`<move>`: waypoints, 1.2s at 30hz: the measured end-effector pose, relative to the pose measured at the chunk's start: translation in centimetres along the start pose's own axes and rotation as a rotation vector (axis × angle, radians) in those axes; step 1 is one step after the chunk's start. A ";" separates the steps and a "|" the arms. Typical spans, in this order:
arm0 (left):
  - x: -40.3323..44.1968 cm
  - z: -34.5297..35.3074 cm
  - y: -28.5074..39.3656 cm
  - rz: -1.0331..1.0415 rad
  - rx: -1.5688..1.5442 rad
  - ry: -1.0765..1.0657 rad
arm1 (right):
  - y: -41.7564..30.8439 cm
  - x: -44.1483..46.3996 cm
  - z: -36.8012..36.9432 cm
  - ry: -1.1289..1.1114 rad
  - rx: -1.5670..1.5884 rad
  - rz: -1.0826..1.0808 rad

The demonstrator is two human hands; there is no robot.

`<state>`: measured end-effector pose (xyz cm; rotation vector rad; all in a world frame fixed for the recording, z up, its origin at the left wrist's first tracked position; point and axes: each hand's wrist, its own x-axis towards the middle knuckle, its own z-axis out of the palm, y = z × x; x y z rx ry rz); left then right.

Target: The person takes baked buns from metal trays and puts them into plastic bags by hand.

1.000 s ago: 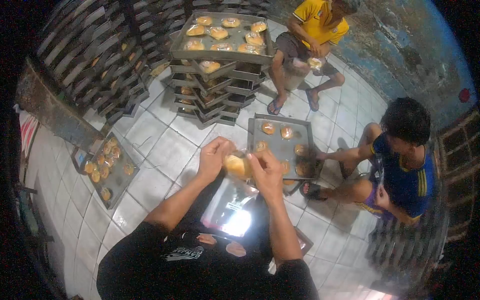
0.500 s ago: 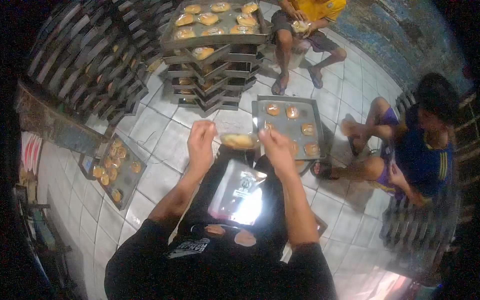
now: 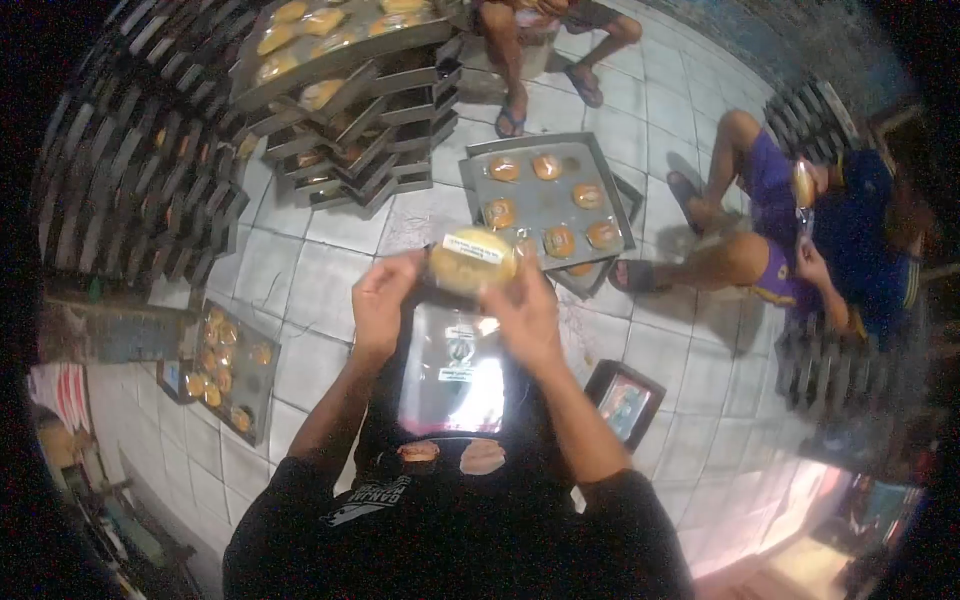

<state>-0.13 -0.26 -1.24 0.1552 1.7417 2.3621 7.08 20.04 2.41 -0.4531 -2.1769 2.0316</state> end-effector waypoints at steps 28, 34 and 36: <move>-11.8 -0.4 1.3 0.395 1.008 -0.112 | 4.1 -5.9 -4.3 -0.366 -0.419 0.110; -12.4 -2.3 1.4 0.704 1.295 -0.245 | 0.6 -8.1 -3.1 -0.132 -0.781 -0.712; -12.1 -1.7 2.0 0.813 1.235 -0.297 | -0.6 -8.2 -3.3 -0.143 -0.753 -0.722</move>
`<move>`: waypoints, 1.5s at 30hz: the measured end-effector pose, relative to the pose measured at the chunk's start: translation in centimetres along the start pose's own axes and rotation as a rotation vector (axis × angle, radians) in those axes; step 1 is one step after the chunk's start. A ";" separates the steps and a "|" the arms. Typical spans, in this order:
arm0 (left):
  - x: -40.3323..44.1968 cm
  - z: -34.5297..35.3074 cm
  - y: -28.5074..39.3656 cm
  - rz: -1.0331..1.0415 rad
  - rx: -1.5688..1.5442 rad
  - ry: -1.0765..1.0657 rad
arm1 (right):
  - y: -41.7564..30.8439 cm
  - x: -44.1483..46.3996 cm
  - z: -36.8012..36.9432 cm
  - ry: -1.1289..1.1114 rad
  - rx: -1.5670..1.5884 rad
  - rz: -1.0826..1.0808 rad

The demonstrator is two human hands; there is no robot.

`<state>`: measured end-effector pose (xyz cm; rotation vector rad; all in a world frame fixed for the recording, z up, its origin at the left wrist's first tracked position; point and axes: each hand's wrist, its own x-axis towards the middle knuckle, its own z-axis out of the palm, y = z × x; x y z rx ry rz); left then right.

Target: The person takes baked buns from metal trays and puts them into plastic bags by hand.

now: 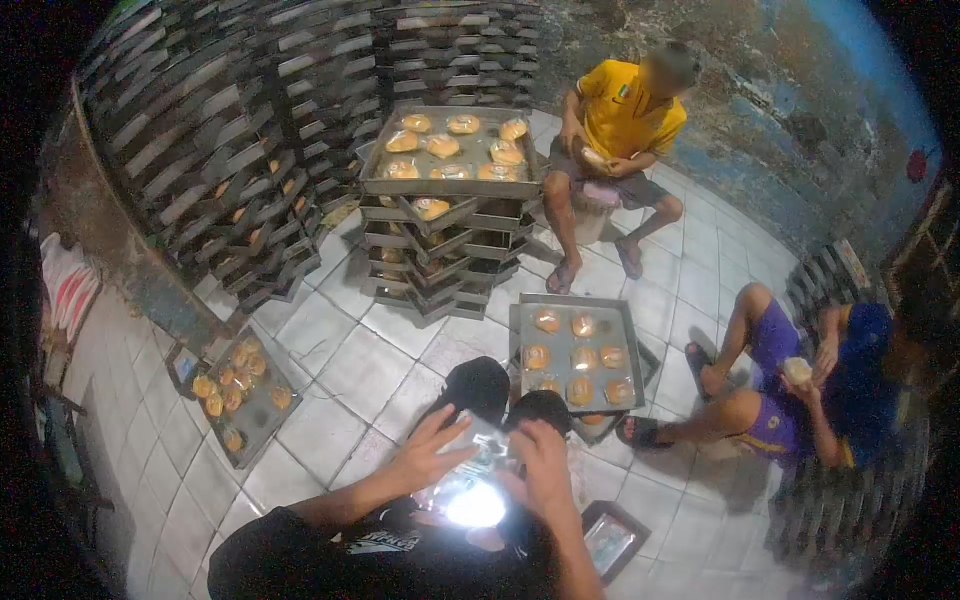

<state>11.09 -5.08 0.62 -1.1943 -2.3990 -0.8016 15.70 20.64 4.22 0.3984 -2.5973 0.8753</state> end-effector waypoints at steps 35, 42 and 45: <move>13.0 10.0 -8.3 -1.131 -0.637 0.268 | 56.0 -13.8 22.5 0.183 -0.029 1.263; 12.9 9.7 -8.5 -1.131 -0.537 0.256 | 56.6 -8.0 22.6 0.054 -0.082 1.499; 13.4 9.8 -8.3 -1.142 -0.532 0.297 | 54.0 -6.0 20.7 -0.220 -0.166 1.425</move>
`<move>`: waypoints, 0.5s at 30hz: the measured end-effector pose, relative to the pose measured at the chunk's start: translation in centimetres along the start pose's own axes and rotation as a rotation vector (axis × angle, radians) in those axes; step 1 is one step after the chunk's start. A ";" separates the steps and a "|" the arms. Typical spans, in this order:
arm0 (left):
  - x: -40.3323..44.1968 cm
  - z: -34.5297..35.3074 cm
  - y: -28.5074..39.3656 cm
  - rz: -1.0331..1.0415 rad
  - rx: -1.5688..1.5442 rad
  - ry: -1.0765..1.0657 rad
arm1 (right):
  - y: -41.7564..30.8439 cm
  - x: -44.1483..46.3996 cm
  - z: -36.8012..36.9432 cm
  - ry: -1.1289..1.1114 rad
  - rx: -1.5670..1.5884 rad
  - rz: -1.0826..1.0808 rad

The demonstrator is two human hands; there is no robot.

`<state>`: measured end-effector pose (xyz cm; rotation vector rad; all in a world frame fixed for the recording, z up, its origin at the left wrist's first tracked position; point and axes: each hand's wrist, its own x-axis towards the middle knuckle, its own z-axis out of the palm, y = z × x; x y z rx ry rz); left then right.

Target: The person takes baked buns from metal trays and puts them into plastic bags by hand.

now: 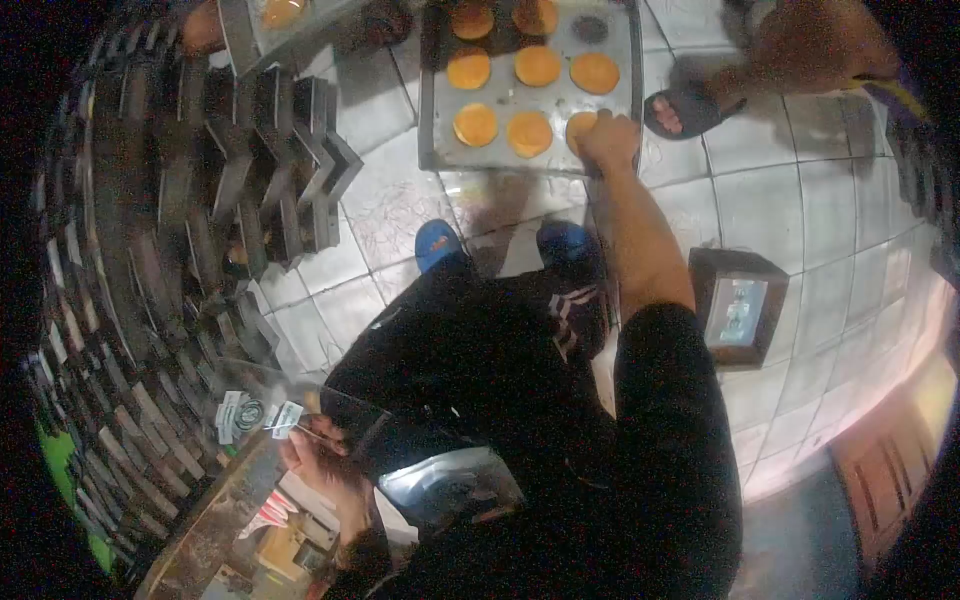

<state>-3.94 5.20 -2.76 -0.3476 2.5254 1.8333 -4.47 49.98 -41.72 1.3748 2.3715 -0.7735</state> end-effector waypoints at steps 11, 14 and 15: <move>0.0 -0.4 0.3 -0.030 -0.166 -0.079 | -1.9 -5.7 -0.3 0.193 0.772 -0.045; 0.0 0.0 1.2 -0.095 -0.233 -0.130 | -6.8 -14.9 -9.5 -0.033 1.281 -0.155; 0.1 0.1 1.7 -0.077 -0.279 -0.120 | -7.9 -17.9 -11.8 -0.172 1.519 -0.192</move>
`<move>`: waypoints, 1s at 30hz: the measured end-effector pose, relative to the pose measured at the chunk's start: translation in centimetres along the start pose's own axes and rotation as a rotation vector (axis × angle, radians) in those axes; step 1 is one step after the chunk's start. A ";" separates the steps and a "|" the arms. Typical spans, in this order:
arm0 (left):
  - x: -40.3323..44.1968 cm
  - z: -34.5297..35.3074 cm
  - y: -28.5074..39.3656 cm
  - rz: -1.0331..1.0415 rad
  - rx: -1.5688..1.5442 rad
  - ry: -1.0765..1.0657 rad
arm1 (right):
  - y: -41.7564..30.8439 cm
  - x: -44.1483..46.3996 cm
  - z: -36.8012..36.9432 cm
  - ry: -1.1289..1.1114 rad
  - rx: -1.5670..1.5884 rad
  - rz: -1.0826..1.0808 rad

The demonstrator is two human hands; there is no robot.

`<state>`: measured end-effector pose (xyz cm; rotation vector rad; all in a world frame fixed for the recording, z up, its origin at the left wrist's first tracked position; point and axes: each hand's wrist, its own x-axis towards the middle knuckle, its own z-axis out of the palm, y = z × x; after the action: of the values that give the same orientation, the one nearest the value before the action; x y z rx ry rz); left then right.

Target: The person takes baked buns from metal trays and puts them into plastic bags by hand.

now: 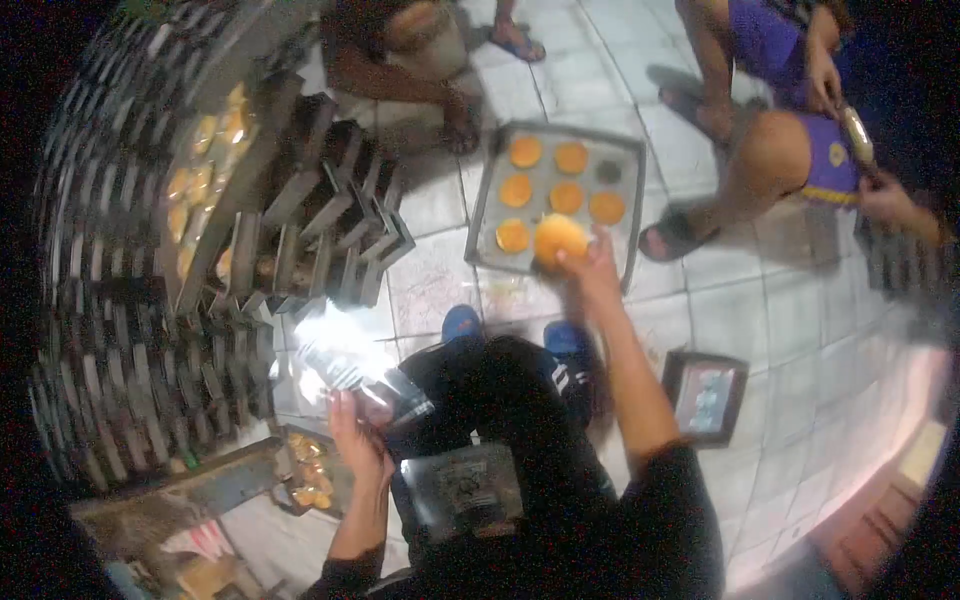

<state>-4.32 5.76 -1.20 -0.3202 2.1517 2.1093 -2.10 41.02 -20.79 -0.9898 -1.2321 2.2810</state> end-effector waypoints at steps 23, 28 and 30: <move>-4.0 -6.2 1.5 -0.557 -0.914 -0.395 | -5.1 -34.7 17.4 -0.822 -1.125 -1.142; -10.6 -3.2 1.3 -0.137 -0.718 -0.211 | -4.7 -32.1 18.2 -0.747 -1.299 -1.227; -8.3 -4.7 -0.1 -0.104 -0.641 -0.281 | -5.5 -31.9 18.6 -0.734 -1.294 -1.243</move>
<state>4.12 1.64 0.76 -0.1638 1.2454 2.5429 6.26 14.13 3.80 0.5155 -2.6096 0.6435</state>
